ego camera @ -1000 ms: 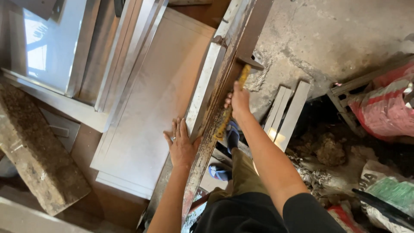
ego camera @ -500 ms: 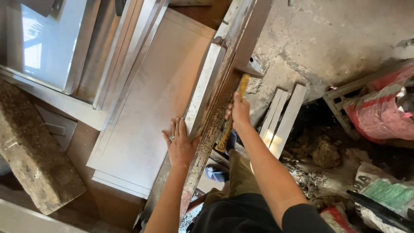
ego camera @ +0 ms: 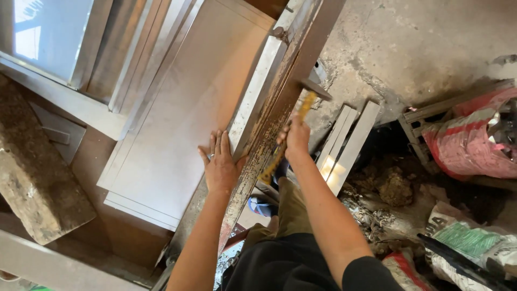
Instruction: Measuring, marking, cutting, and shaping metal sheets using manual tools and machinery.
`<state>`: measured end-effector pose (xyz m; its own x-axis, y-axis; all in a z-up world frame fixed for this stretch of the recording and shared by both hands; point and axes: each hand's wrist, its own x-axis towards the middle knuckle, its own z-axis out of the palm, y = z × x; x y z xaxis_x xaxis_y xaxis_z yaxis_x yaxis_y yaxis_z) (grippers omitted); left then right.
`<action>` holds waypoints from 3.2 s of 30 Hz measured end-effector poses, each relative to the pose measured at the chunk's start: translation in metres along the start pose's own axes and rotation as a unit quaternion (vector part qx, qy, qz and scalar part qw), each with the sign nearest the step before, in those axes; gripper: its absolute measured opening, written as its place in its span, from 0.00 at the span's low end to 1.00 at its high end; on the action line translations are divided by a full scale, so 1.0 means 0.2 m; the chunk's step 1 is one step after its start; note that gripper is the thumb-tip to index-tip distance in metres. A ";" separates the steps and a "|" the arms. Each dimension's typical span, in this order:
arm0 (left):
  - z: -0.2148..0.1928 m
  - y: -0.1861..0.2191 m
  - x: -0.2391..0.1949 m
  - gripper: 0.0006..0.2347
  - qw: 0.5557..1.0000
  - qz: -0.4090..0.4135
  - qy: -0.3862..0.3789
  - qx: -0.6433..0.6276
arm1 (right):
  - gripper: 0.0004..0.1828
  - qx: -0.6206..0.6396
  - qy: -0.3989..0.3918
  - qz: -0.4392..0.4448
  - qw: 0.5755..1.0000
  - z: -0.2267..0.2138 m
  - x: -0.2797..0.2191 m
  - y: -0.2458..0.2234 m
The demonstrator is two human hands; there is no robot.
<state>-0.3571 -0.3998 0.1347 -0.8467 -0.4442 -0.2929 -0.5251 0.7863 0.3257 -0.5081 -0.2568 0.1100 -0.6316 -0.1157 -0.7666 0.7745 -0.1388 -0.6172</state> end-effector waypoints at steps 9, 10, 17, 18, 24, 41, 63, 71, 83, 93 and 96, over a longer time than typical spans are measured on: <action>-0.02 0.01 -0.02 0.43 1.000 -0.014 -0.009 0.005 | 0.18 0.067 0.019 -0.021 0.997 0.05 -0.08 0.06; -0.02 0.01 -0.02 0.42 1.000 -0.007 -0.005 -0.003 | 0.17 0.068 0.019 -0.011 0.997 0.07 -0.09 0.07; 0.00 0.00 -0.01 0.42 1.000 0.003 0.006 0.000 | 0.20 0.086 0.072 -0.053 0.992 -0.04 0.08 -0.02; 0.00 0.00 0.00 0.42 1.000 0.003 0.010 0.001 | 0.20 0.086 0.069 -0.055 0.992 0.00 0.07 -0.03; 0.00 0.01 0.00 0.42 1.000 -0.003 0.006 -0.011 | 0.18 0.037 0.012 -0.009 0.999 0.05 0.03 -0.07; -0.04 0.02 -0.01 0.41 1.000 -0.004 0.002 -0.004 | 0.18 0.064 0.074 -0.046 0.994 0.00 0.24 -0.07; -0.01 0.00 0.00 0.41 1.000 -0.010 -0.011 -0.004 | 0.15 0.047 0.048 -0.023 0.997 -0.14 0.34 -0.31; -0.11 0.06 -0.01 0.46 0.998 -0.044 -0.050 0.005 | 0.14 -0.452 -0.073 -0.230 0.859 -0.84 0.09 -0.62; -0.04 0.12 -0.02 0.46 0.991 -0.135 0.001 0.020 | 0.21 -0.767 -0.404 -0.427 0.257 -0.31 0.68 -1.24; 0.07 0.56 0.10 0.49 0.884 -0.459 0.091 0.005 | 0.22 -0.735 -0.535 -0.400 0.112 -0.13 0.92 -1.42; 0.03 0.55 0.11 0.53 0.871 -0.485 0.069 0.038 | 0.21 -0.722 -0.543 -0.417 0.105 -0.15 1.04 -1.39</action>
<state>-0.4343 -0.3200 0.1582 -0.0134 -0.9584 -0.2851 -0.9964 0.0365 -0.0759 -0.8538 -0.2129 0.1181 0.4732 -0.8081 -0.3508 -0.8619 -0.3424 -0.3739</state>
